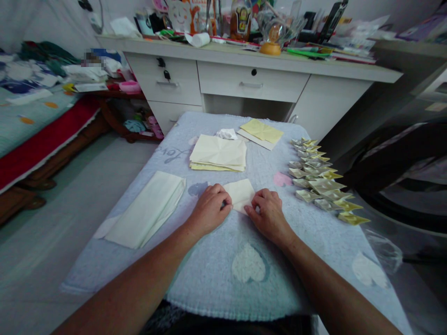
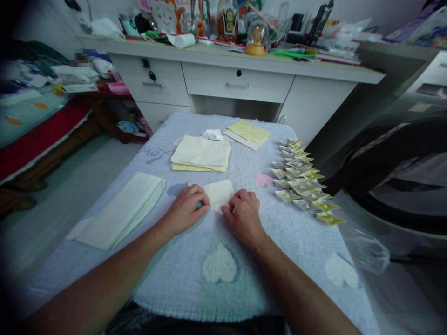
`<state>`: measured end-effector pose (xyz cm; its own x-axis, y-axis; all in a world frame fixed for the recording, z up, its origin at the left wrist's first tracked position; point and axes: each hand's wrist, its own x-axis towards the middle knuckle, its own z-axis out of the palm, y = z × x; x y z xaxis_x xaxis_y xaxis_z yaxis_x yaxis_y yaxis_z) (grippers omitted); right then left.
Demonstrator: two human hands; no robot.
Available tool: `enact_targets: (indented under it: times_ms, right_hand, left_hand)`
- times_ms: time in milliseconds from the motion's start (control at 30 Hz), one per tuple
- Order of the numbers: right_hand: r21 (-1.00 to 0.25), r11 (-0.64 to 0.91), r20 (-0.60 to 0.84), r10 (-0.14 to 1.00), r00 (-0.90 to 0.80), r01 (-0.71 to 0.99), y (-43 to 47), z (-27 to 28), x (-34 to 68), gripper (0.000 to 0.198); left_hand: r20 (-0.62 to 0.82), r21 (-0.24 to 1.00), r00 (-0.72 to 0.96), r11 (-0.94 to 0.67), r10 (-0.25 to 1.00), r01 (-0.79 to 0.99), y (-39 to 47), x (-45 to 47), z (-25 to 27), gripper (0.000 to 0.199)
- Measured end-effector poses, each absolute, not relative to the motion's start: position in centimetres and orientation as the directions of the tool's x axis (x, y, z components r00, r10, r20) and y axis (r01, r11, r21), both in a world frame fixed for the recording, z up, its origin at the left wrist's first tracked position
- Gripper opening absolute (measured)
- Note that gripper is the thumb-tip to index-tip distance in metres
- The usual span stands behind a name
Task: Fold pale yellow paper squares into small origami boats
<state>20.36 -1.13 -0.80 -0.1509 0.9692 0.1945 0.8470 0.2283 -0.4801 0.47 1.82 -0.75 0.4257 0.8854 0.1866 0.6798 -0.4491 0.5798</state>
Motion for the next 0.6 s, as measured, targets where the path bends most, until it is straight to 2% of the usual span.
enact_targets:
  times_ms: [600]
  right_hand:
    - [-0.433, 0.125, 0.111, 0.99, -0.085, 0.893, -1.01, -0.29, 19.9, 0.016]
  left_hand:
    - [0.163, 0.58, 0.411, -0.425, 0.897, 0.695, 1.82, 0.64, -0.92, 0.005]
